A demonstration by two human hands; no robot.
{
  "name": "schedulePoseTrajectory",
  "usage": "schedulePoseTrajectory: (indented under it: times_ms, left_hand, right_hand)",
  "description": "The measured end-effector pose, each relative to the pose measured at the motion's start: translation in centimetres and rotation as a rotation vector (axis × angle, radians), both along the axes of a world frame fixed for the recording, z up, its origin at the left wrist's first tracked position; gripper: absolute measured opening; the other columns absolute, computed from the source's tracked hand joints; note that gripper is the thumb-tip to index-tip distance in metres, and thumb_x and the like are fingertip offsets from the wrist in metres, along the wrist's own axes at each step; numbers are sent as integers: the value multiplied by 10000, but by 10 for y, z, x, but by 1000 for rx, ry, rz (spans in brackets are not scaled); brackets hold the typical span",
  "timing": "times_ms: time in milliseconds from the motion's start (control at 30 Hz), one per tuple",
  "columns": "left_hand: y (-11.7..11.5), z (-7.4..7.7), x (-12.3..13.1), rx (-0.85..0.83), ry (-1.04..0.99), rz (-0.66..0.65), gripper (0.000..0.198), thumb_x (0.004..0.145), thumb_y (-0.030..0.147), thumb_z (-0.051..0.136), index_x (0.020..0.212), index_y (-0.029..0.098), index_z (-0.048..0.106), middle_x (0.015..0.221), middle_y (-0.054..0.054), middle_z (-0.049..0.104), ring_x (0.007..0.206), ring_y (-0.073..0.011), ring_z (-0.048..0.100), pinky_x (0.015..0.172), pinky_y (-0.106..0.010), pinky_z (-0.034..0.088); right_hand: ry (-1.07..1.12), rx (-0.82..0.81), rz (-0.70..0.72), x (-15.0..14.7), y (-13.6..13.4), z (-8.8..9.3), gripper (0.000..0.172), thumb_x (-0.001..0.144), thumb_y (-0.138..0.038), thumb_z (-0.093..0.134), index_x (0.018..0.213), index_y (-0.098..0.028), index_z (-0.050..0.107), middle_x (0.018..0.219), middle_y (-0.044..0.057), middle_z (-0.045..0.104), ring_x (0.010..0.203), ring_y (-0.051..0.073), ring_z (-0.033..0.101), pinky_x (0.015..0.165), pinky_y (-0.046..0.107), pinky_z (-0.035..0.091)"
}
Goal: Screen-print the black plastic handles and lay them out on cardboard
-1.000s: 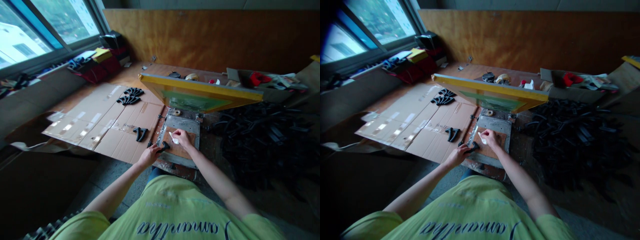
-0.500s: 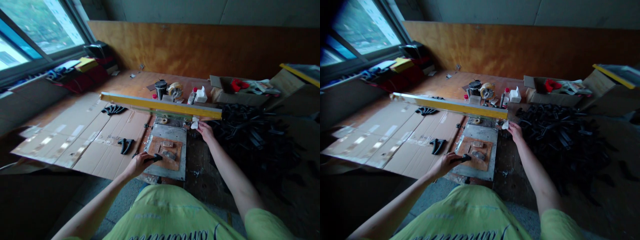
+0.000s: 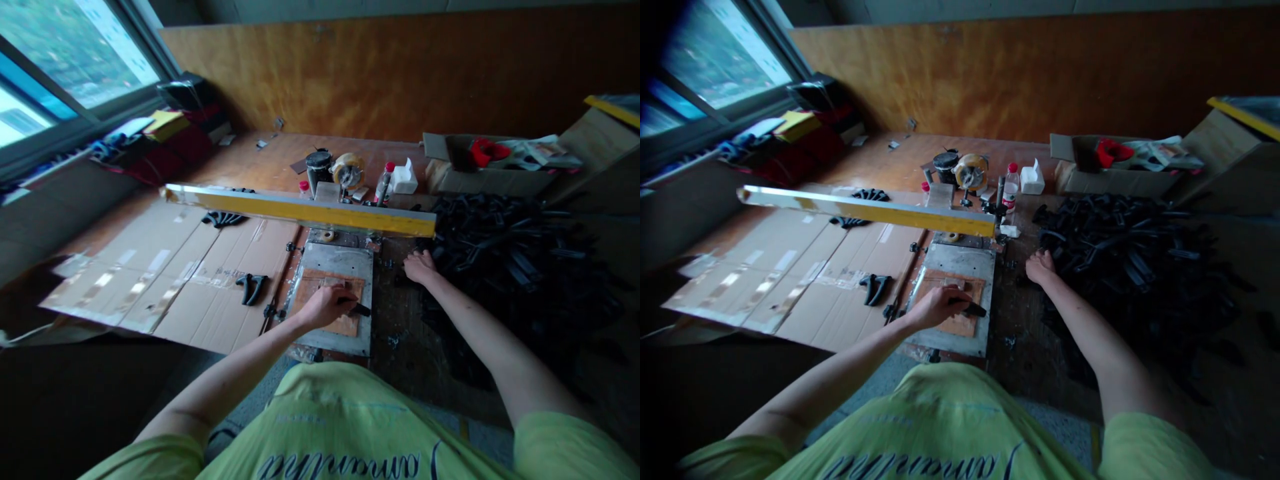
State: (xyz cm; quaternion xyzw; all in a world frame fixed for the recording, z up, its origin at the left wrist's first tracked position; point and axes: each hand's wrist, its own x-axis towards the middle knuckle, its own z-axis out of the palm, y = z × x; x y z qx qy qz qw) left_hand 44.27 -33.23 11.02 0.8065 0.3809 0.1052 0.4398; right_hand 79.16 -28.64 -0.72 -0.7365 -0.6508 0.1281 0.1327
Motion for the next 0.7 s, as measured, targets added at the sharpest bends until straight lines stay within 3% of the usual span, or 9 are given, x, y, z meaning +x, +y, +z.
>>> schedulePoseTrajectory:
  times_ms: [67,167,333,433,567,700]
  left_hand:
    - [1,-2,24,79,47,-85,262,900,291,571,1039,199,774,964,-49,737,858,-162,688,794,-237,525]
    - [0,-17,58,130,125,-187,294,893,260,582,1120,187,754,1044,-72,742,965,-195,693,898,-273,518]
    - [-4,-45,86,182,122,-220,455,870,150,568,1321,156,632,1314,-109,652,1182,-221,630,1037,-312,470]
    - [-3,-45,72,187,73,-199,450,865,177,593,1313,172,635,1351,-104,629,1204,-226,618,1056,-331,462]
    - [4,-34,26,119,30,-104,323,876,232,576,1159,173,719,1234,-88,698,1091,-227,673,957,-316,514]
    - [15,-28,-35,14,-44,39,331,884,316,550,1125,173,727,1107,-78,748,973,-211,712,820,-279,542]
  right_hand:
    - [-77,-102,49,-4,-12,4,166,801,-209,663,636,-195,654,850,133,696,1026,281,550,915,436,318]
    - [-183,-221,119,-9,-35,10,30,774,-181,674,776,-193,701,949,120,707,1054,281,563,880,382,362]
    - [-330,-186,104,-14,-73,23,238,869,-226,606,1091,-215,691,1122,110,685,1034,240,616,819,312,439]
    - [-263,-30,-35,-17,-88,31,319,930,-297,546,1218,-213,656,1136,125,669,978,238,644,805,321,476]
    - [3,128,-162,-39,-96,37,364,907,-345,594,1216,-170,675,1113,144,674,1005,266,654,868,362,508]
    - [376,119,-22,-100,-94,38,385,846,-237,666,1229,-200,661,1110,100,716,1018,236,678,919,373,519]
